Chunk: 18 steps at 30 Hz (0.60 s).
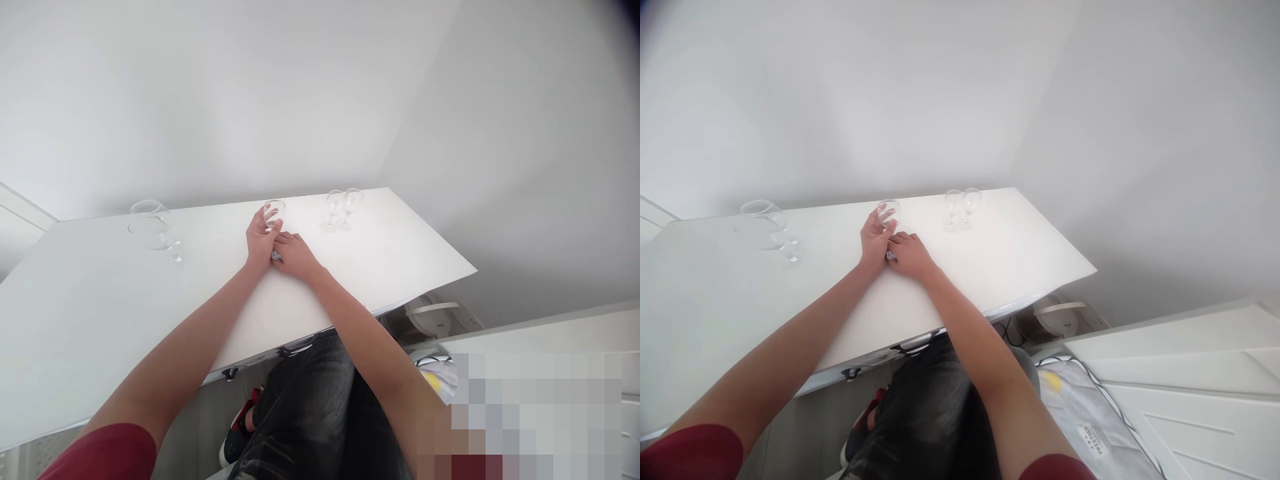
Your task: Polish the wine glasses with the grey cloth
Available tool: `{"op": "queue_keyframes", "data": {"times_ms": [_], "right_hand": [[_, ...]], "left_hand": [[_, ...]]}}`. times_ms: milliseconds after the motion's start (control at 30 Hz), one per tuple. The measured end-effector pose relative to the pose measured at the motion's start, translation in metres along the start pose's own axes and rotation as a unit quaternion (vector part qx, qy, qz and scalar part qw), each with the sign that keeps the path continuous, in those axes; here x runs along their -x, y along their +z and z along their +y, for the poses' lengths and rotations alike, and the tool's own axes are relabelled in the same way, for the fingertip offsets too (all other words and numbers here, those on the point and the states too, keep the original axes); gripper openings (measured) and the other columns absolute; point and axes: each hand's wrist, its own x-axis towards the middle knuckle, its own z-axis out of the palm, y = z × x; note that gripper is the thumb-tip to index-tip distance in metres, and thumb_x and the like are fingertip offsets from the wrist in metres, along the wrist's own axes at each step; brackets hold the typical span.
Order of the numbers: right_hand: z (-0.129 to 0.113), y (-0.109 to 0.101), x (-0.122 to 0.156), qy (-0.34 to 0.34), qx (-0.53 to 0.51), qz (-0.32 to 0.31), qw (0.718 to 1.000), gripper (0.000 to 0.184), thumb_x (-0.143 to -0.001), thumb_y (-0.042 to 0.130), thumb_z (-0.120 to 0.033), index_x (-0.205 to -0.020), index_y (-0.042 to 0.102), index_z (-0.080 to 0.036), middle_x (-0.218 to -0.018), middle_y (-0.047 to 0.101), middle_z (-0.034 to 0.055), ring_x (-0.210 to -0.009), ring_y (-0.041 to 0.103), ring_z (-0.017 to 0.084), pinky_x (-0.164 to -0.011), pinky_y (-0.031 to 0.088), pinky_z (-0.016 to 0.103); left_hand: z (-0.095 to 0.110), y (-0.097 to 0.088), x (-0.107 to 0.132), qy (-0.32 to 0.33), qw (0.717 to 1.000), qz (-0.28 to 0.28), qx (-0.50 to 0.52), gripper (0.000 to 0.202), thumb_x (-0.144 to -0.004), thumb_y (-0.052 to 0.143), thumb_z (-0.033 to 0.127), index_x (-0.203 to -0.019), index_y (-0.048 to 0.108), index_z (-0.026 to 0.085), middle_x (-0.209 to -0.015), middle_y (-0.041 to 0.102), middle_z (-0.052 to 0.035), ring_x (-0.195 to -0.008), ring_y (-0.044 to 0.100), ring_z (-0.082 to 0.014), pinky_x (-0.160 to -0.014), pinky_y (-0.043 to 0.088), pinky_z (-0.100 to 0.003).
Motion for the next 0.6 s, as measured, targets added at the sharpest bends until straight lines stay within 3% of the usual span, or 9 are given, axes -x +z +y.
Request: {"op": "queue_keyframes", "data": {"times_ms": [167, 300, 433, 600], "right_hand": [[-0.008, 0.0, -0.002, 0.048, 0.036, -0.028, 0.998, 0.035, -0.099, 0.056, -0.022, -0.131, 0.071, -0.016, -0.135, 0.074, 0.0131, -0.129, 0.061, 0.029, -0.108, 0.04, 0.045], [-0.01, 0.0, -0.003, 0.136, 0.082, -0.022, 0.987, 0.03, -0.102, 0.054, -0.025, -0.126, 0.071, -0.017, -0.13, 0.075, 0.0138, -0.124, 0.062, 0.032, -0.106, 0.042, 0.047], [-0.004, -0.003, 0.0, 0.267, 0.111, 0.007, 0.957, 0.026, -0.103, 0.053, -0.025, -0.12, 0.07, -0.016, -0.126, 0.074, 0.0181, -0.132, 0.055, 0.037, -0.102, 0.045, 0.047], [0.005, -0.008, 0.004, 0.393, 0.105, 0.039, 0.913, 0.025, -0.102, 0.054, -0.026, -0.117, 0.07, -0.014, -0.126, 0.068, 0.0214, -0.12, 0.06, 0.037, -0.096, 0.049, 0.046]], "left_hand": [[0.003, 0.003, 0.003, -0.012, 0.999, -0.024, -0.022, 0.07, -0.082, 0.089, 0.056, -0.144, 0.063, 0.034, -0.152, 0.064, -0.0119, -0.129, 0.067, -0.0302, -0.093, 0.059, -0.038], [-0.001, 0.002, 0.002, -0.028, 0.999, 0.002, -0.038, 0.062, -0.092, 0.077, 0.06, -0.147, 0.056, 0.038, -0.16, 0.058, -0.0087, -0.137, 0.062, -0.0287, -0.108, 0.052, -0.043], [-0.003, 0.002, 0.001, -0.066, 0.997, 0.019, -0.04, 0.038, -0.102, 0.06, 0.062, -0.128, 0.061, 0.034, -0.149, 0.065, -0.0064, -0.125, 0.067, -0.0259, -0.108, 0.05, -0.046], [-0.003, 0.003, 0.001, -0.076, 0.996, 0.006, -0.043, 0.029, -0.102, 0.059, 0.058, -0.111, 0.061, 0.031, -0.135, 0.073, -0.0056, -0.115, 0.069, -0.0236, -0.102, 0.051, -0.043]]}}
